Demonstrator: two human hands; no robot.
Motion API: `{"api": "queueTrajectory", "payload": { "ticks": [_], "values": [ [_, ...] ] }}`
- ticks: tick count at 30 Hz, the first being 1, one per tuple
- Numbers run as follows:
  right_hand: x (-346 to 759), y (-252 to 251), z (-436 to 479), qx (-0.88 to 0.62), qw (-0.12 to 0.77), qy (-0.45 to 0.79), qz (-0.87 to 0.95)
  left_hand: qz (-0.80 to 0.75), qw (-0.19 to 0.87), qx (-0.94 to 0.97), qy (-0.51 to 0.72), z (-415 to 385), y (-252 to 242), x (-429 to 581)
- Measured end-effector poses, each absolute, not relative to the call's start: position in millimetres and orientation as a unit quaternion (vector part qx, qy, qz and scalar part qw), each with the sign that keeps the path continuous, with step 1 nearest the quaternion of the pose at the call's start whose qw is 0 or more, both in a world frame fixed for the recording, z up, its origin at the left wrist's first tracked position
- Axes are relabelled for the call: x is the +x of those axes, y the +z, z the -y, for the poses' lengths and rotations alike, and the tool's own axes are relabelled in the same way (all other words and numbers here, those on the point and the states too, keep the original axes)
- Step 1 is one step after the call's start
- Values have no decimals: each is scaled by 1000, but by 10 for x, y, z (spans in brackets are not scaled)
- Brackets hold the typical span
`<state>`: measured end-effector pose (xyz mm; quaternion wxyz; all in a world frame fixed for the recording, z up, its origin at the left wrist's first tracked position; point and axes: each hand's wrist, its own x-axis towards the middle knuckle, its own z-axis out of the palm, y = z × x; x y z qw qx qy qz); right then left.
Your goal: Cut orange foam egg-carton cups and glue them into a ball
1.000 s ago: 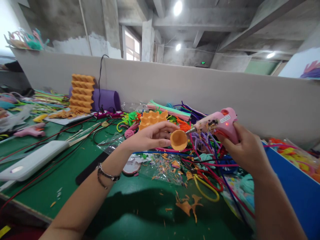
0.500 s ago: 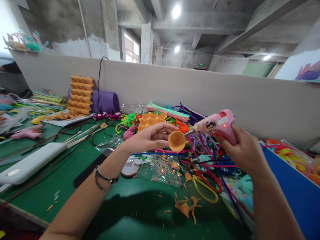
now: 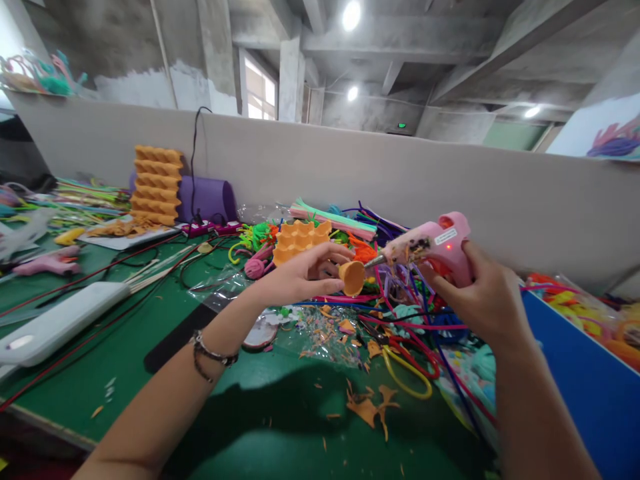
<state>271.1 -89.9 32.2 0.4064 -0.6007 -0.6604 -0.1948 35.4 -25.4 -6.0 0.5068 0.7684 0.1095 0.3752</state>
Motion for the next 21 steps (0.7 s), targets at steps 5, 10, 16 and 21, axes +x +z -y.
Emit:
{"api": "queueTrajectory", "payload": {
  "ticks": [5,10,16,21],
  "values": [
    [2648,325,913,-601,412,-214,651,-105,511,762,383,264,-84,393],
    [2645,323,917,-603,414,-218,646,-123,505,759,391,288,-74,396],
    [2650,308,904,-604,406,-218,650,-124,497,768,384,291,-82,393],
    [2638,316,908,-605,404,-210,653,-116,497,773,378,297,-77,391]
  ]
}}
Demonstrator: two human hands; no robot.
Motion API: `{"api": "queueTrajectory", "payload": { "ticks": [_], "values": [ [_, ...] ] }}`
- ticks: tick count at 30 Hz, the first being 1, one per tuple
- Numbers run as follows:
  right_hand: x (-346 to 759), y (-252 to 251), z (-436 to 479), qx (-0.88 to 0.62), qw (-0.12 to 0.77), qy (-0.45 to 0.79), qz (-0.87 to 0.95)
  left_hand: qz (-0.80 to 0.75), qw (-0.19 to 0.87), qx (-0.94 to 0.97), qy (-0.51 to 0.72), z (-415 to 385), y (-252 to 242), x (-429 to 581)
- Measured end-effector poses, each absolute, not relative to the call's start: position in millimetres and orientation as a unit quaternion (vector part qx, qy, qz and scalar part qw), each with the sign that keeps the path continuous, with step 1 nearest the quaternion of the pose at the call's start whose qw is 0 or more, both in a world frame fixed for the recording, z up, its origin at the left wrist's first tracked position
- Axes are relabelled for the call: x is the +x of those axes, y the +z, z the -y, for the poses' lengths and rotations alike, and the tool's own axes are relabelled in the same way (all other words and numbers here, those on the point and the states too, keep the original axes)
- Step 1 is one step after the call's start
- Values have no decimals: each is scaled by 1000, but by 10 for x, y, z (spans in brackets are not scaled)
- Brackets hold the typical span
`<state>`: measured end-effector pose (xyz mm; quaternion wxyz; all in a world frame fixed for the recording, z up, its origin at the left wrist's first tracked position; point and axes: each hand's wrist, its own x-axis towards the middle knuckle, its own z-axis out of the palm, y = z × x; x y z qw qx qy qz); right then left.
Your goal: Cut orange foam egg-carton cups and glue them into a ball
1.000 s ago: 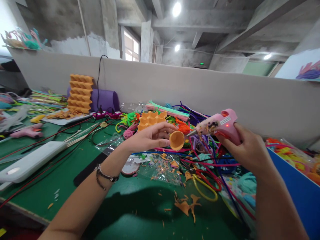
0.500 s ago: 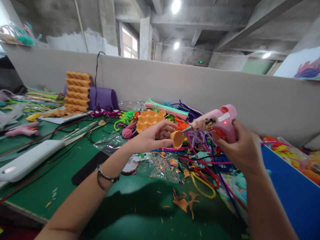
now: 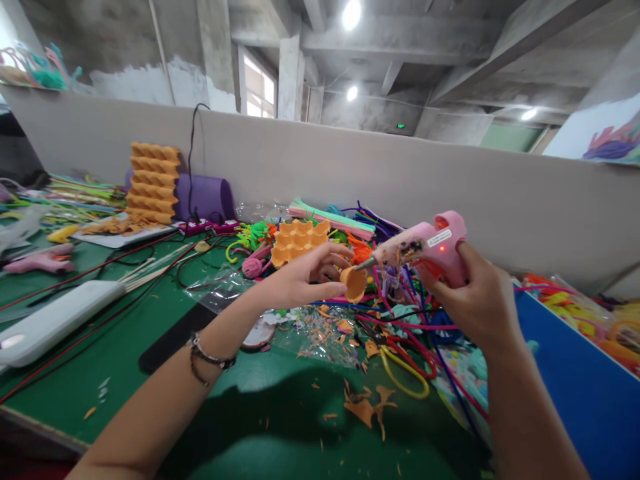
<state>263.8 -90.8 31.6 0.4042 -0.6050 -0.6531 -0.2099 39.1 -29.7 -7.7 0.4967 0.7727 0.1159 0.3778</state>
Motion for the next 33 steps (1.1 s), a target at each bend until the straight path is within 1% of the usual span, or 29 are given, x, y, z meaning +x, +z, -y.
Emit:
{"api": "queueTrajectory", "payload": {
  "ticks": [23,33],
  "values": [
    [2636,337,905,-610,403,-181,657,-108,522,761,369,322,-58,393],
    [2660,340,893,-606,402,-205,655,-115,515,760,380,317,-53,388]
  ]
}}
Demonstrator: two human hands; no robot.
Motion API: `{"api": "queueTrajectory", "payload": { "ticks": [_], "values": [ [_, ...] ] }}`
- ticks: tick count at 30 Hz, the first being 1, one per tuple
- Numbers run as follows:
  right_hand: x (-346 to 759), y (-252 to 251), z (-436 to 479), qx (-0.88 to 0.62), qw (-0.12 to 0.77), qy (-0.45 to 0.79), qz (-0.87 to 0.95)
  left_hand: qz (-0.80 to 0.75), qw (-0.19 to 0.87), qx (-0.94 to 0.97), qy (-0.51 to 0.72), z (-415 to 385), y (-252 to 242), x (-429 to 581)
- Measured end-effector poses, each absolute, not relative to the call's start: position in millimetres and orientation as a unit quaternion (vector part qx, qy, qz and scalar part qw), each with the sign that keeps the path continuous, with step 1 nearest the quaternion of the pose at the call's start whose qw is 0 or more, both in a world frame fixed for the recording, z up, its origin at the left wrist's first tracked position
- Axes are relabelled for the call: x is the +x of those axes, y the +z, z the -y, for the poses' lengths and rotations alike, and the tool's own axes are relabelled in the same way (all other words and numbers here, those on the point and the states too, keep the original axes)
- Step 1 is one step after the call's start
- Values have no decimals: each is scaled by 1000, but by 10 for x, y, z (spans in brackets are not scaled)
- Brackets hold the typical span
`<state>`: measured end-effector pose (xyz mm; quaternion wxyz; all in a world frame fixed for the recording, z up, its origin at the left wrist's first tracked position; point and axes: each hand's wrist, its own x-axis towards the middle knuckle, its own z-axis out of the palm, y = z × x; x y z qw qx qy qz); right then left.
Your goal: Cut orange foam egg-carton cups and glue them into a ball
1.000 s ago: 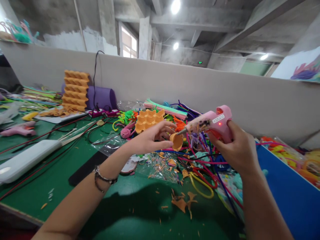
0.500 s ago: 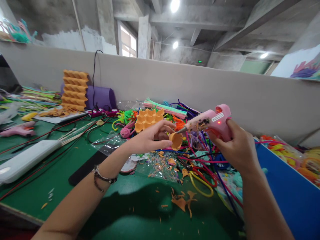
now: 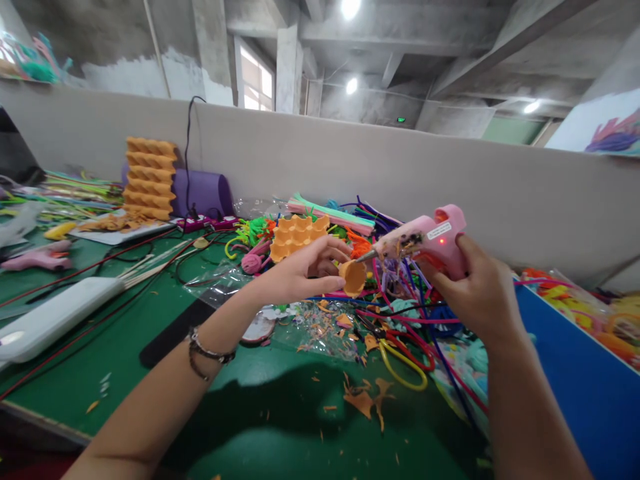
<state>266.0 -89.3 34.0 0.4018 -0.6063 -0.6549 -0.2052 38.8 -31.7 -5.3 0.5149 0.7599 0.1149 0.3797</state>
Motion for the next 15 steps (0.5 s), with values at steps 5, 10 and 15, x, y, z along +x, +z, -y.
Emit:
{"api": "queueTrajectory", "payload": {
  "ticks": [5,10,15],
  "values": [
    [2664,333,892,-603,404,-207,656,-104,510,767,375,312,-63,389],
    [2657,337,896,-600,404,-206,659,-111,509,765,379,330,-43,381],
    [2660,349,894,-603,402,-206,657,-110,507,764,382,330,-32,379]
  ]
}}
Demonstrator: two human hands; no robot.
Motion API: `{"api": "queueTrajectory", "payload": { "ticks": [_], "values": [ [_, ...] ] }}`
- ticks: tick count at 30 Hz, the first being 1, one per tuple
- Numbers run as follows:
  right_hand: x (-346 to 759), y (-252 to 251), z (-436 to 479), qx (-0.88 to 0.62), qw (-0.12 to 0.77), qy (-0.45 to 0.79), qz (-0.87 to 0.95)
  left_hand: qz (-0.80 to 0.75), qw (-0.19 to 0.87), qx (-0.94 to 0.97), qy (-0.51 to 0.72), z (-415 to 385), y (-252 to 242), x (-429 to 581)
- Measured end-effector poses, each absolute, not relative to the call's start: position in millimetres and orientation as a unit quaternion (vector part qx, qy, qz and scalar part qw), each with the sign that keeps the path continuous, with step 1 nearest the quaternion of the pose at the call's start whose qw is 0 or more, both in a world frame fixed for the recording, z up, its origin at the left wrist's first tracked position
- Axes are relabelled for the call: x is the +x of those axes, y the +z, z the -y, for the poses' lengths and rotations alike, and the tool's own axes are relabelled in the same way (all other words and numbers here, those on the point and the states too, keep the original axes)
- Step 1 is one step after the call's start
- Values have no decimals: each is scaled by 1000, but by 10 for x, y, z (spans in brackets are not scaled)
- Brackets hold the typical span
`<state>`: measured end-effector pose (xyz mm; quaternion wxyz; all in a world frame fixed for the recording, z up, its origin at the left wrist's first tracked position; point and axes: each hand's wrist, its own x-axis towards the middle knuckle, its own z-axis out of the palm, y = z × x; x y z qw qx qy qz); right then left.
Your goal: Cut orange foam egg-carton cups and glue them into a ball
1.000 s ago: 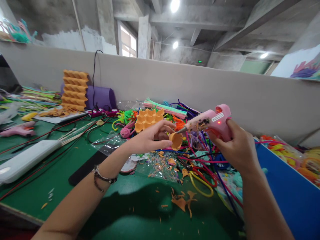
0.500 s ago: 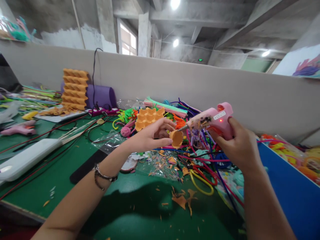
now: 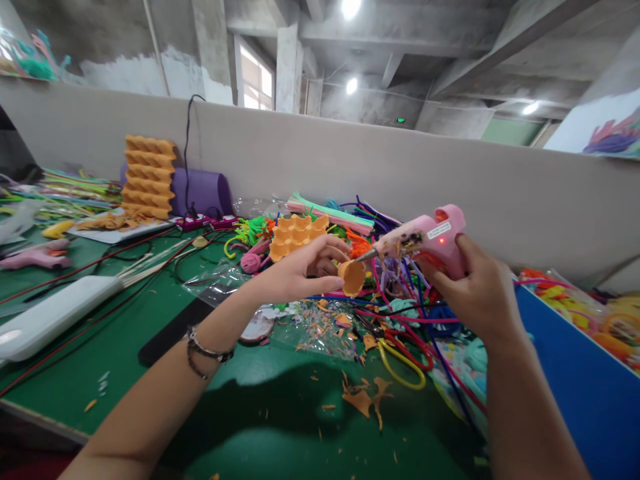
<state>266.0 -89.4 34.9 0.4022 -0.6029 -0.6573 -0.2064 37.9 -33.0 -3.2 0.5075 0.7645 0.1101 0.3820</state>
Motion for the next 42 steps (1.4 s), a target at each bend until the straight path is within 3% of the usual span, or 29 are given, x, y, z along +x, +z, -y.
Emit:
{"api": "queueTrajectory", "payload": {
  "ticks": [42],
  "values": [
    [2694,357,920,-602,413,-193,655,-106,473,779,398,337,-34,363]
  ]
}}
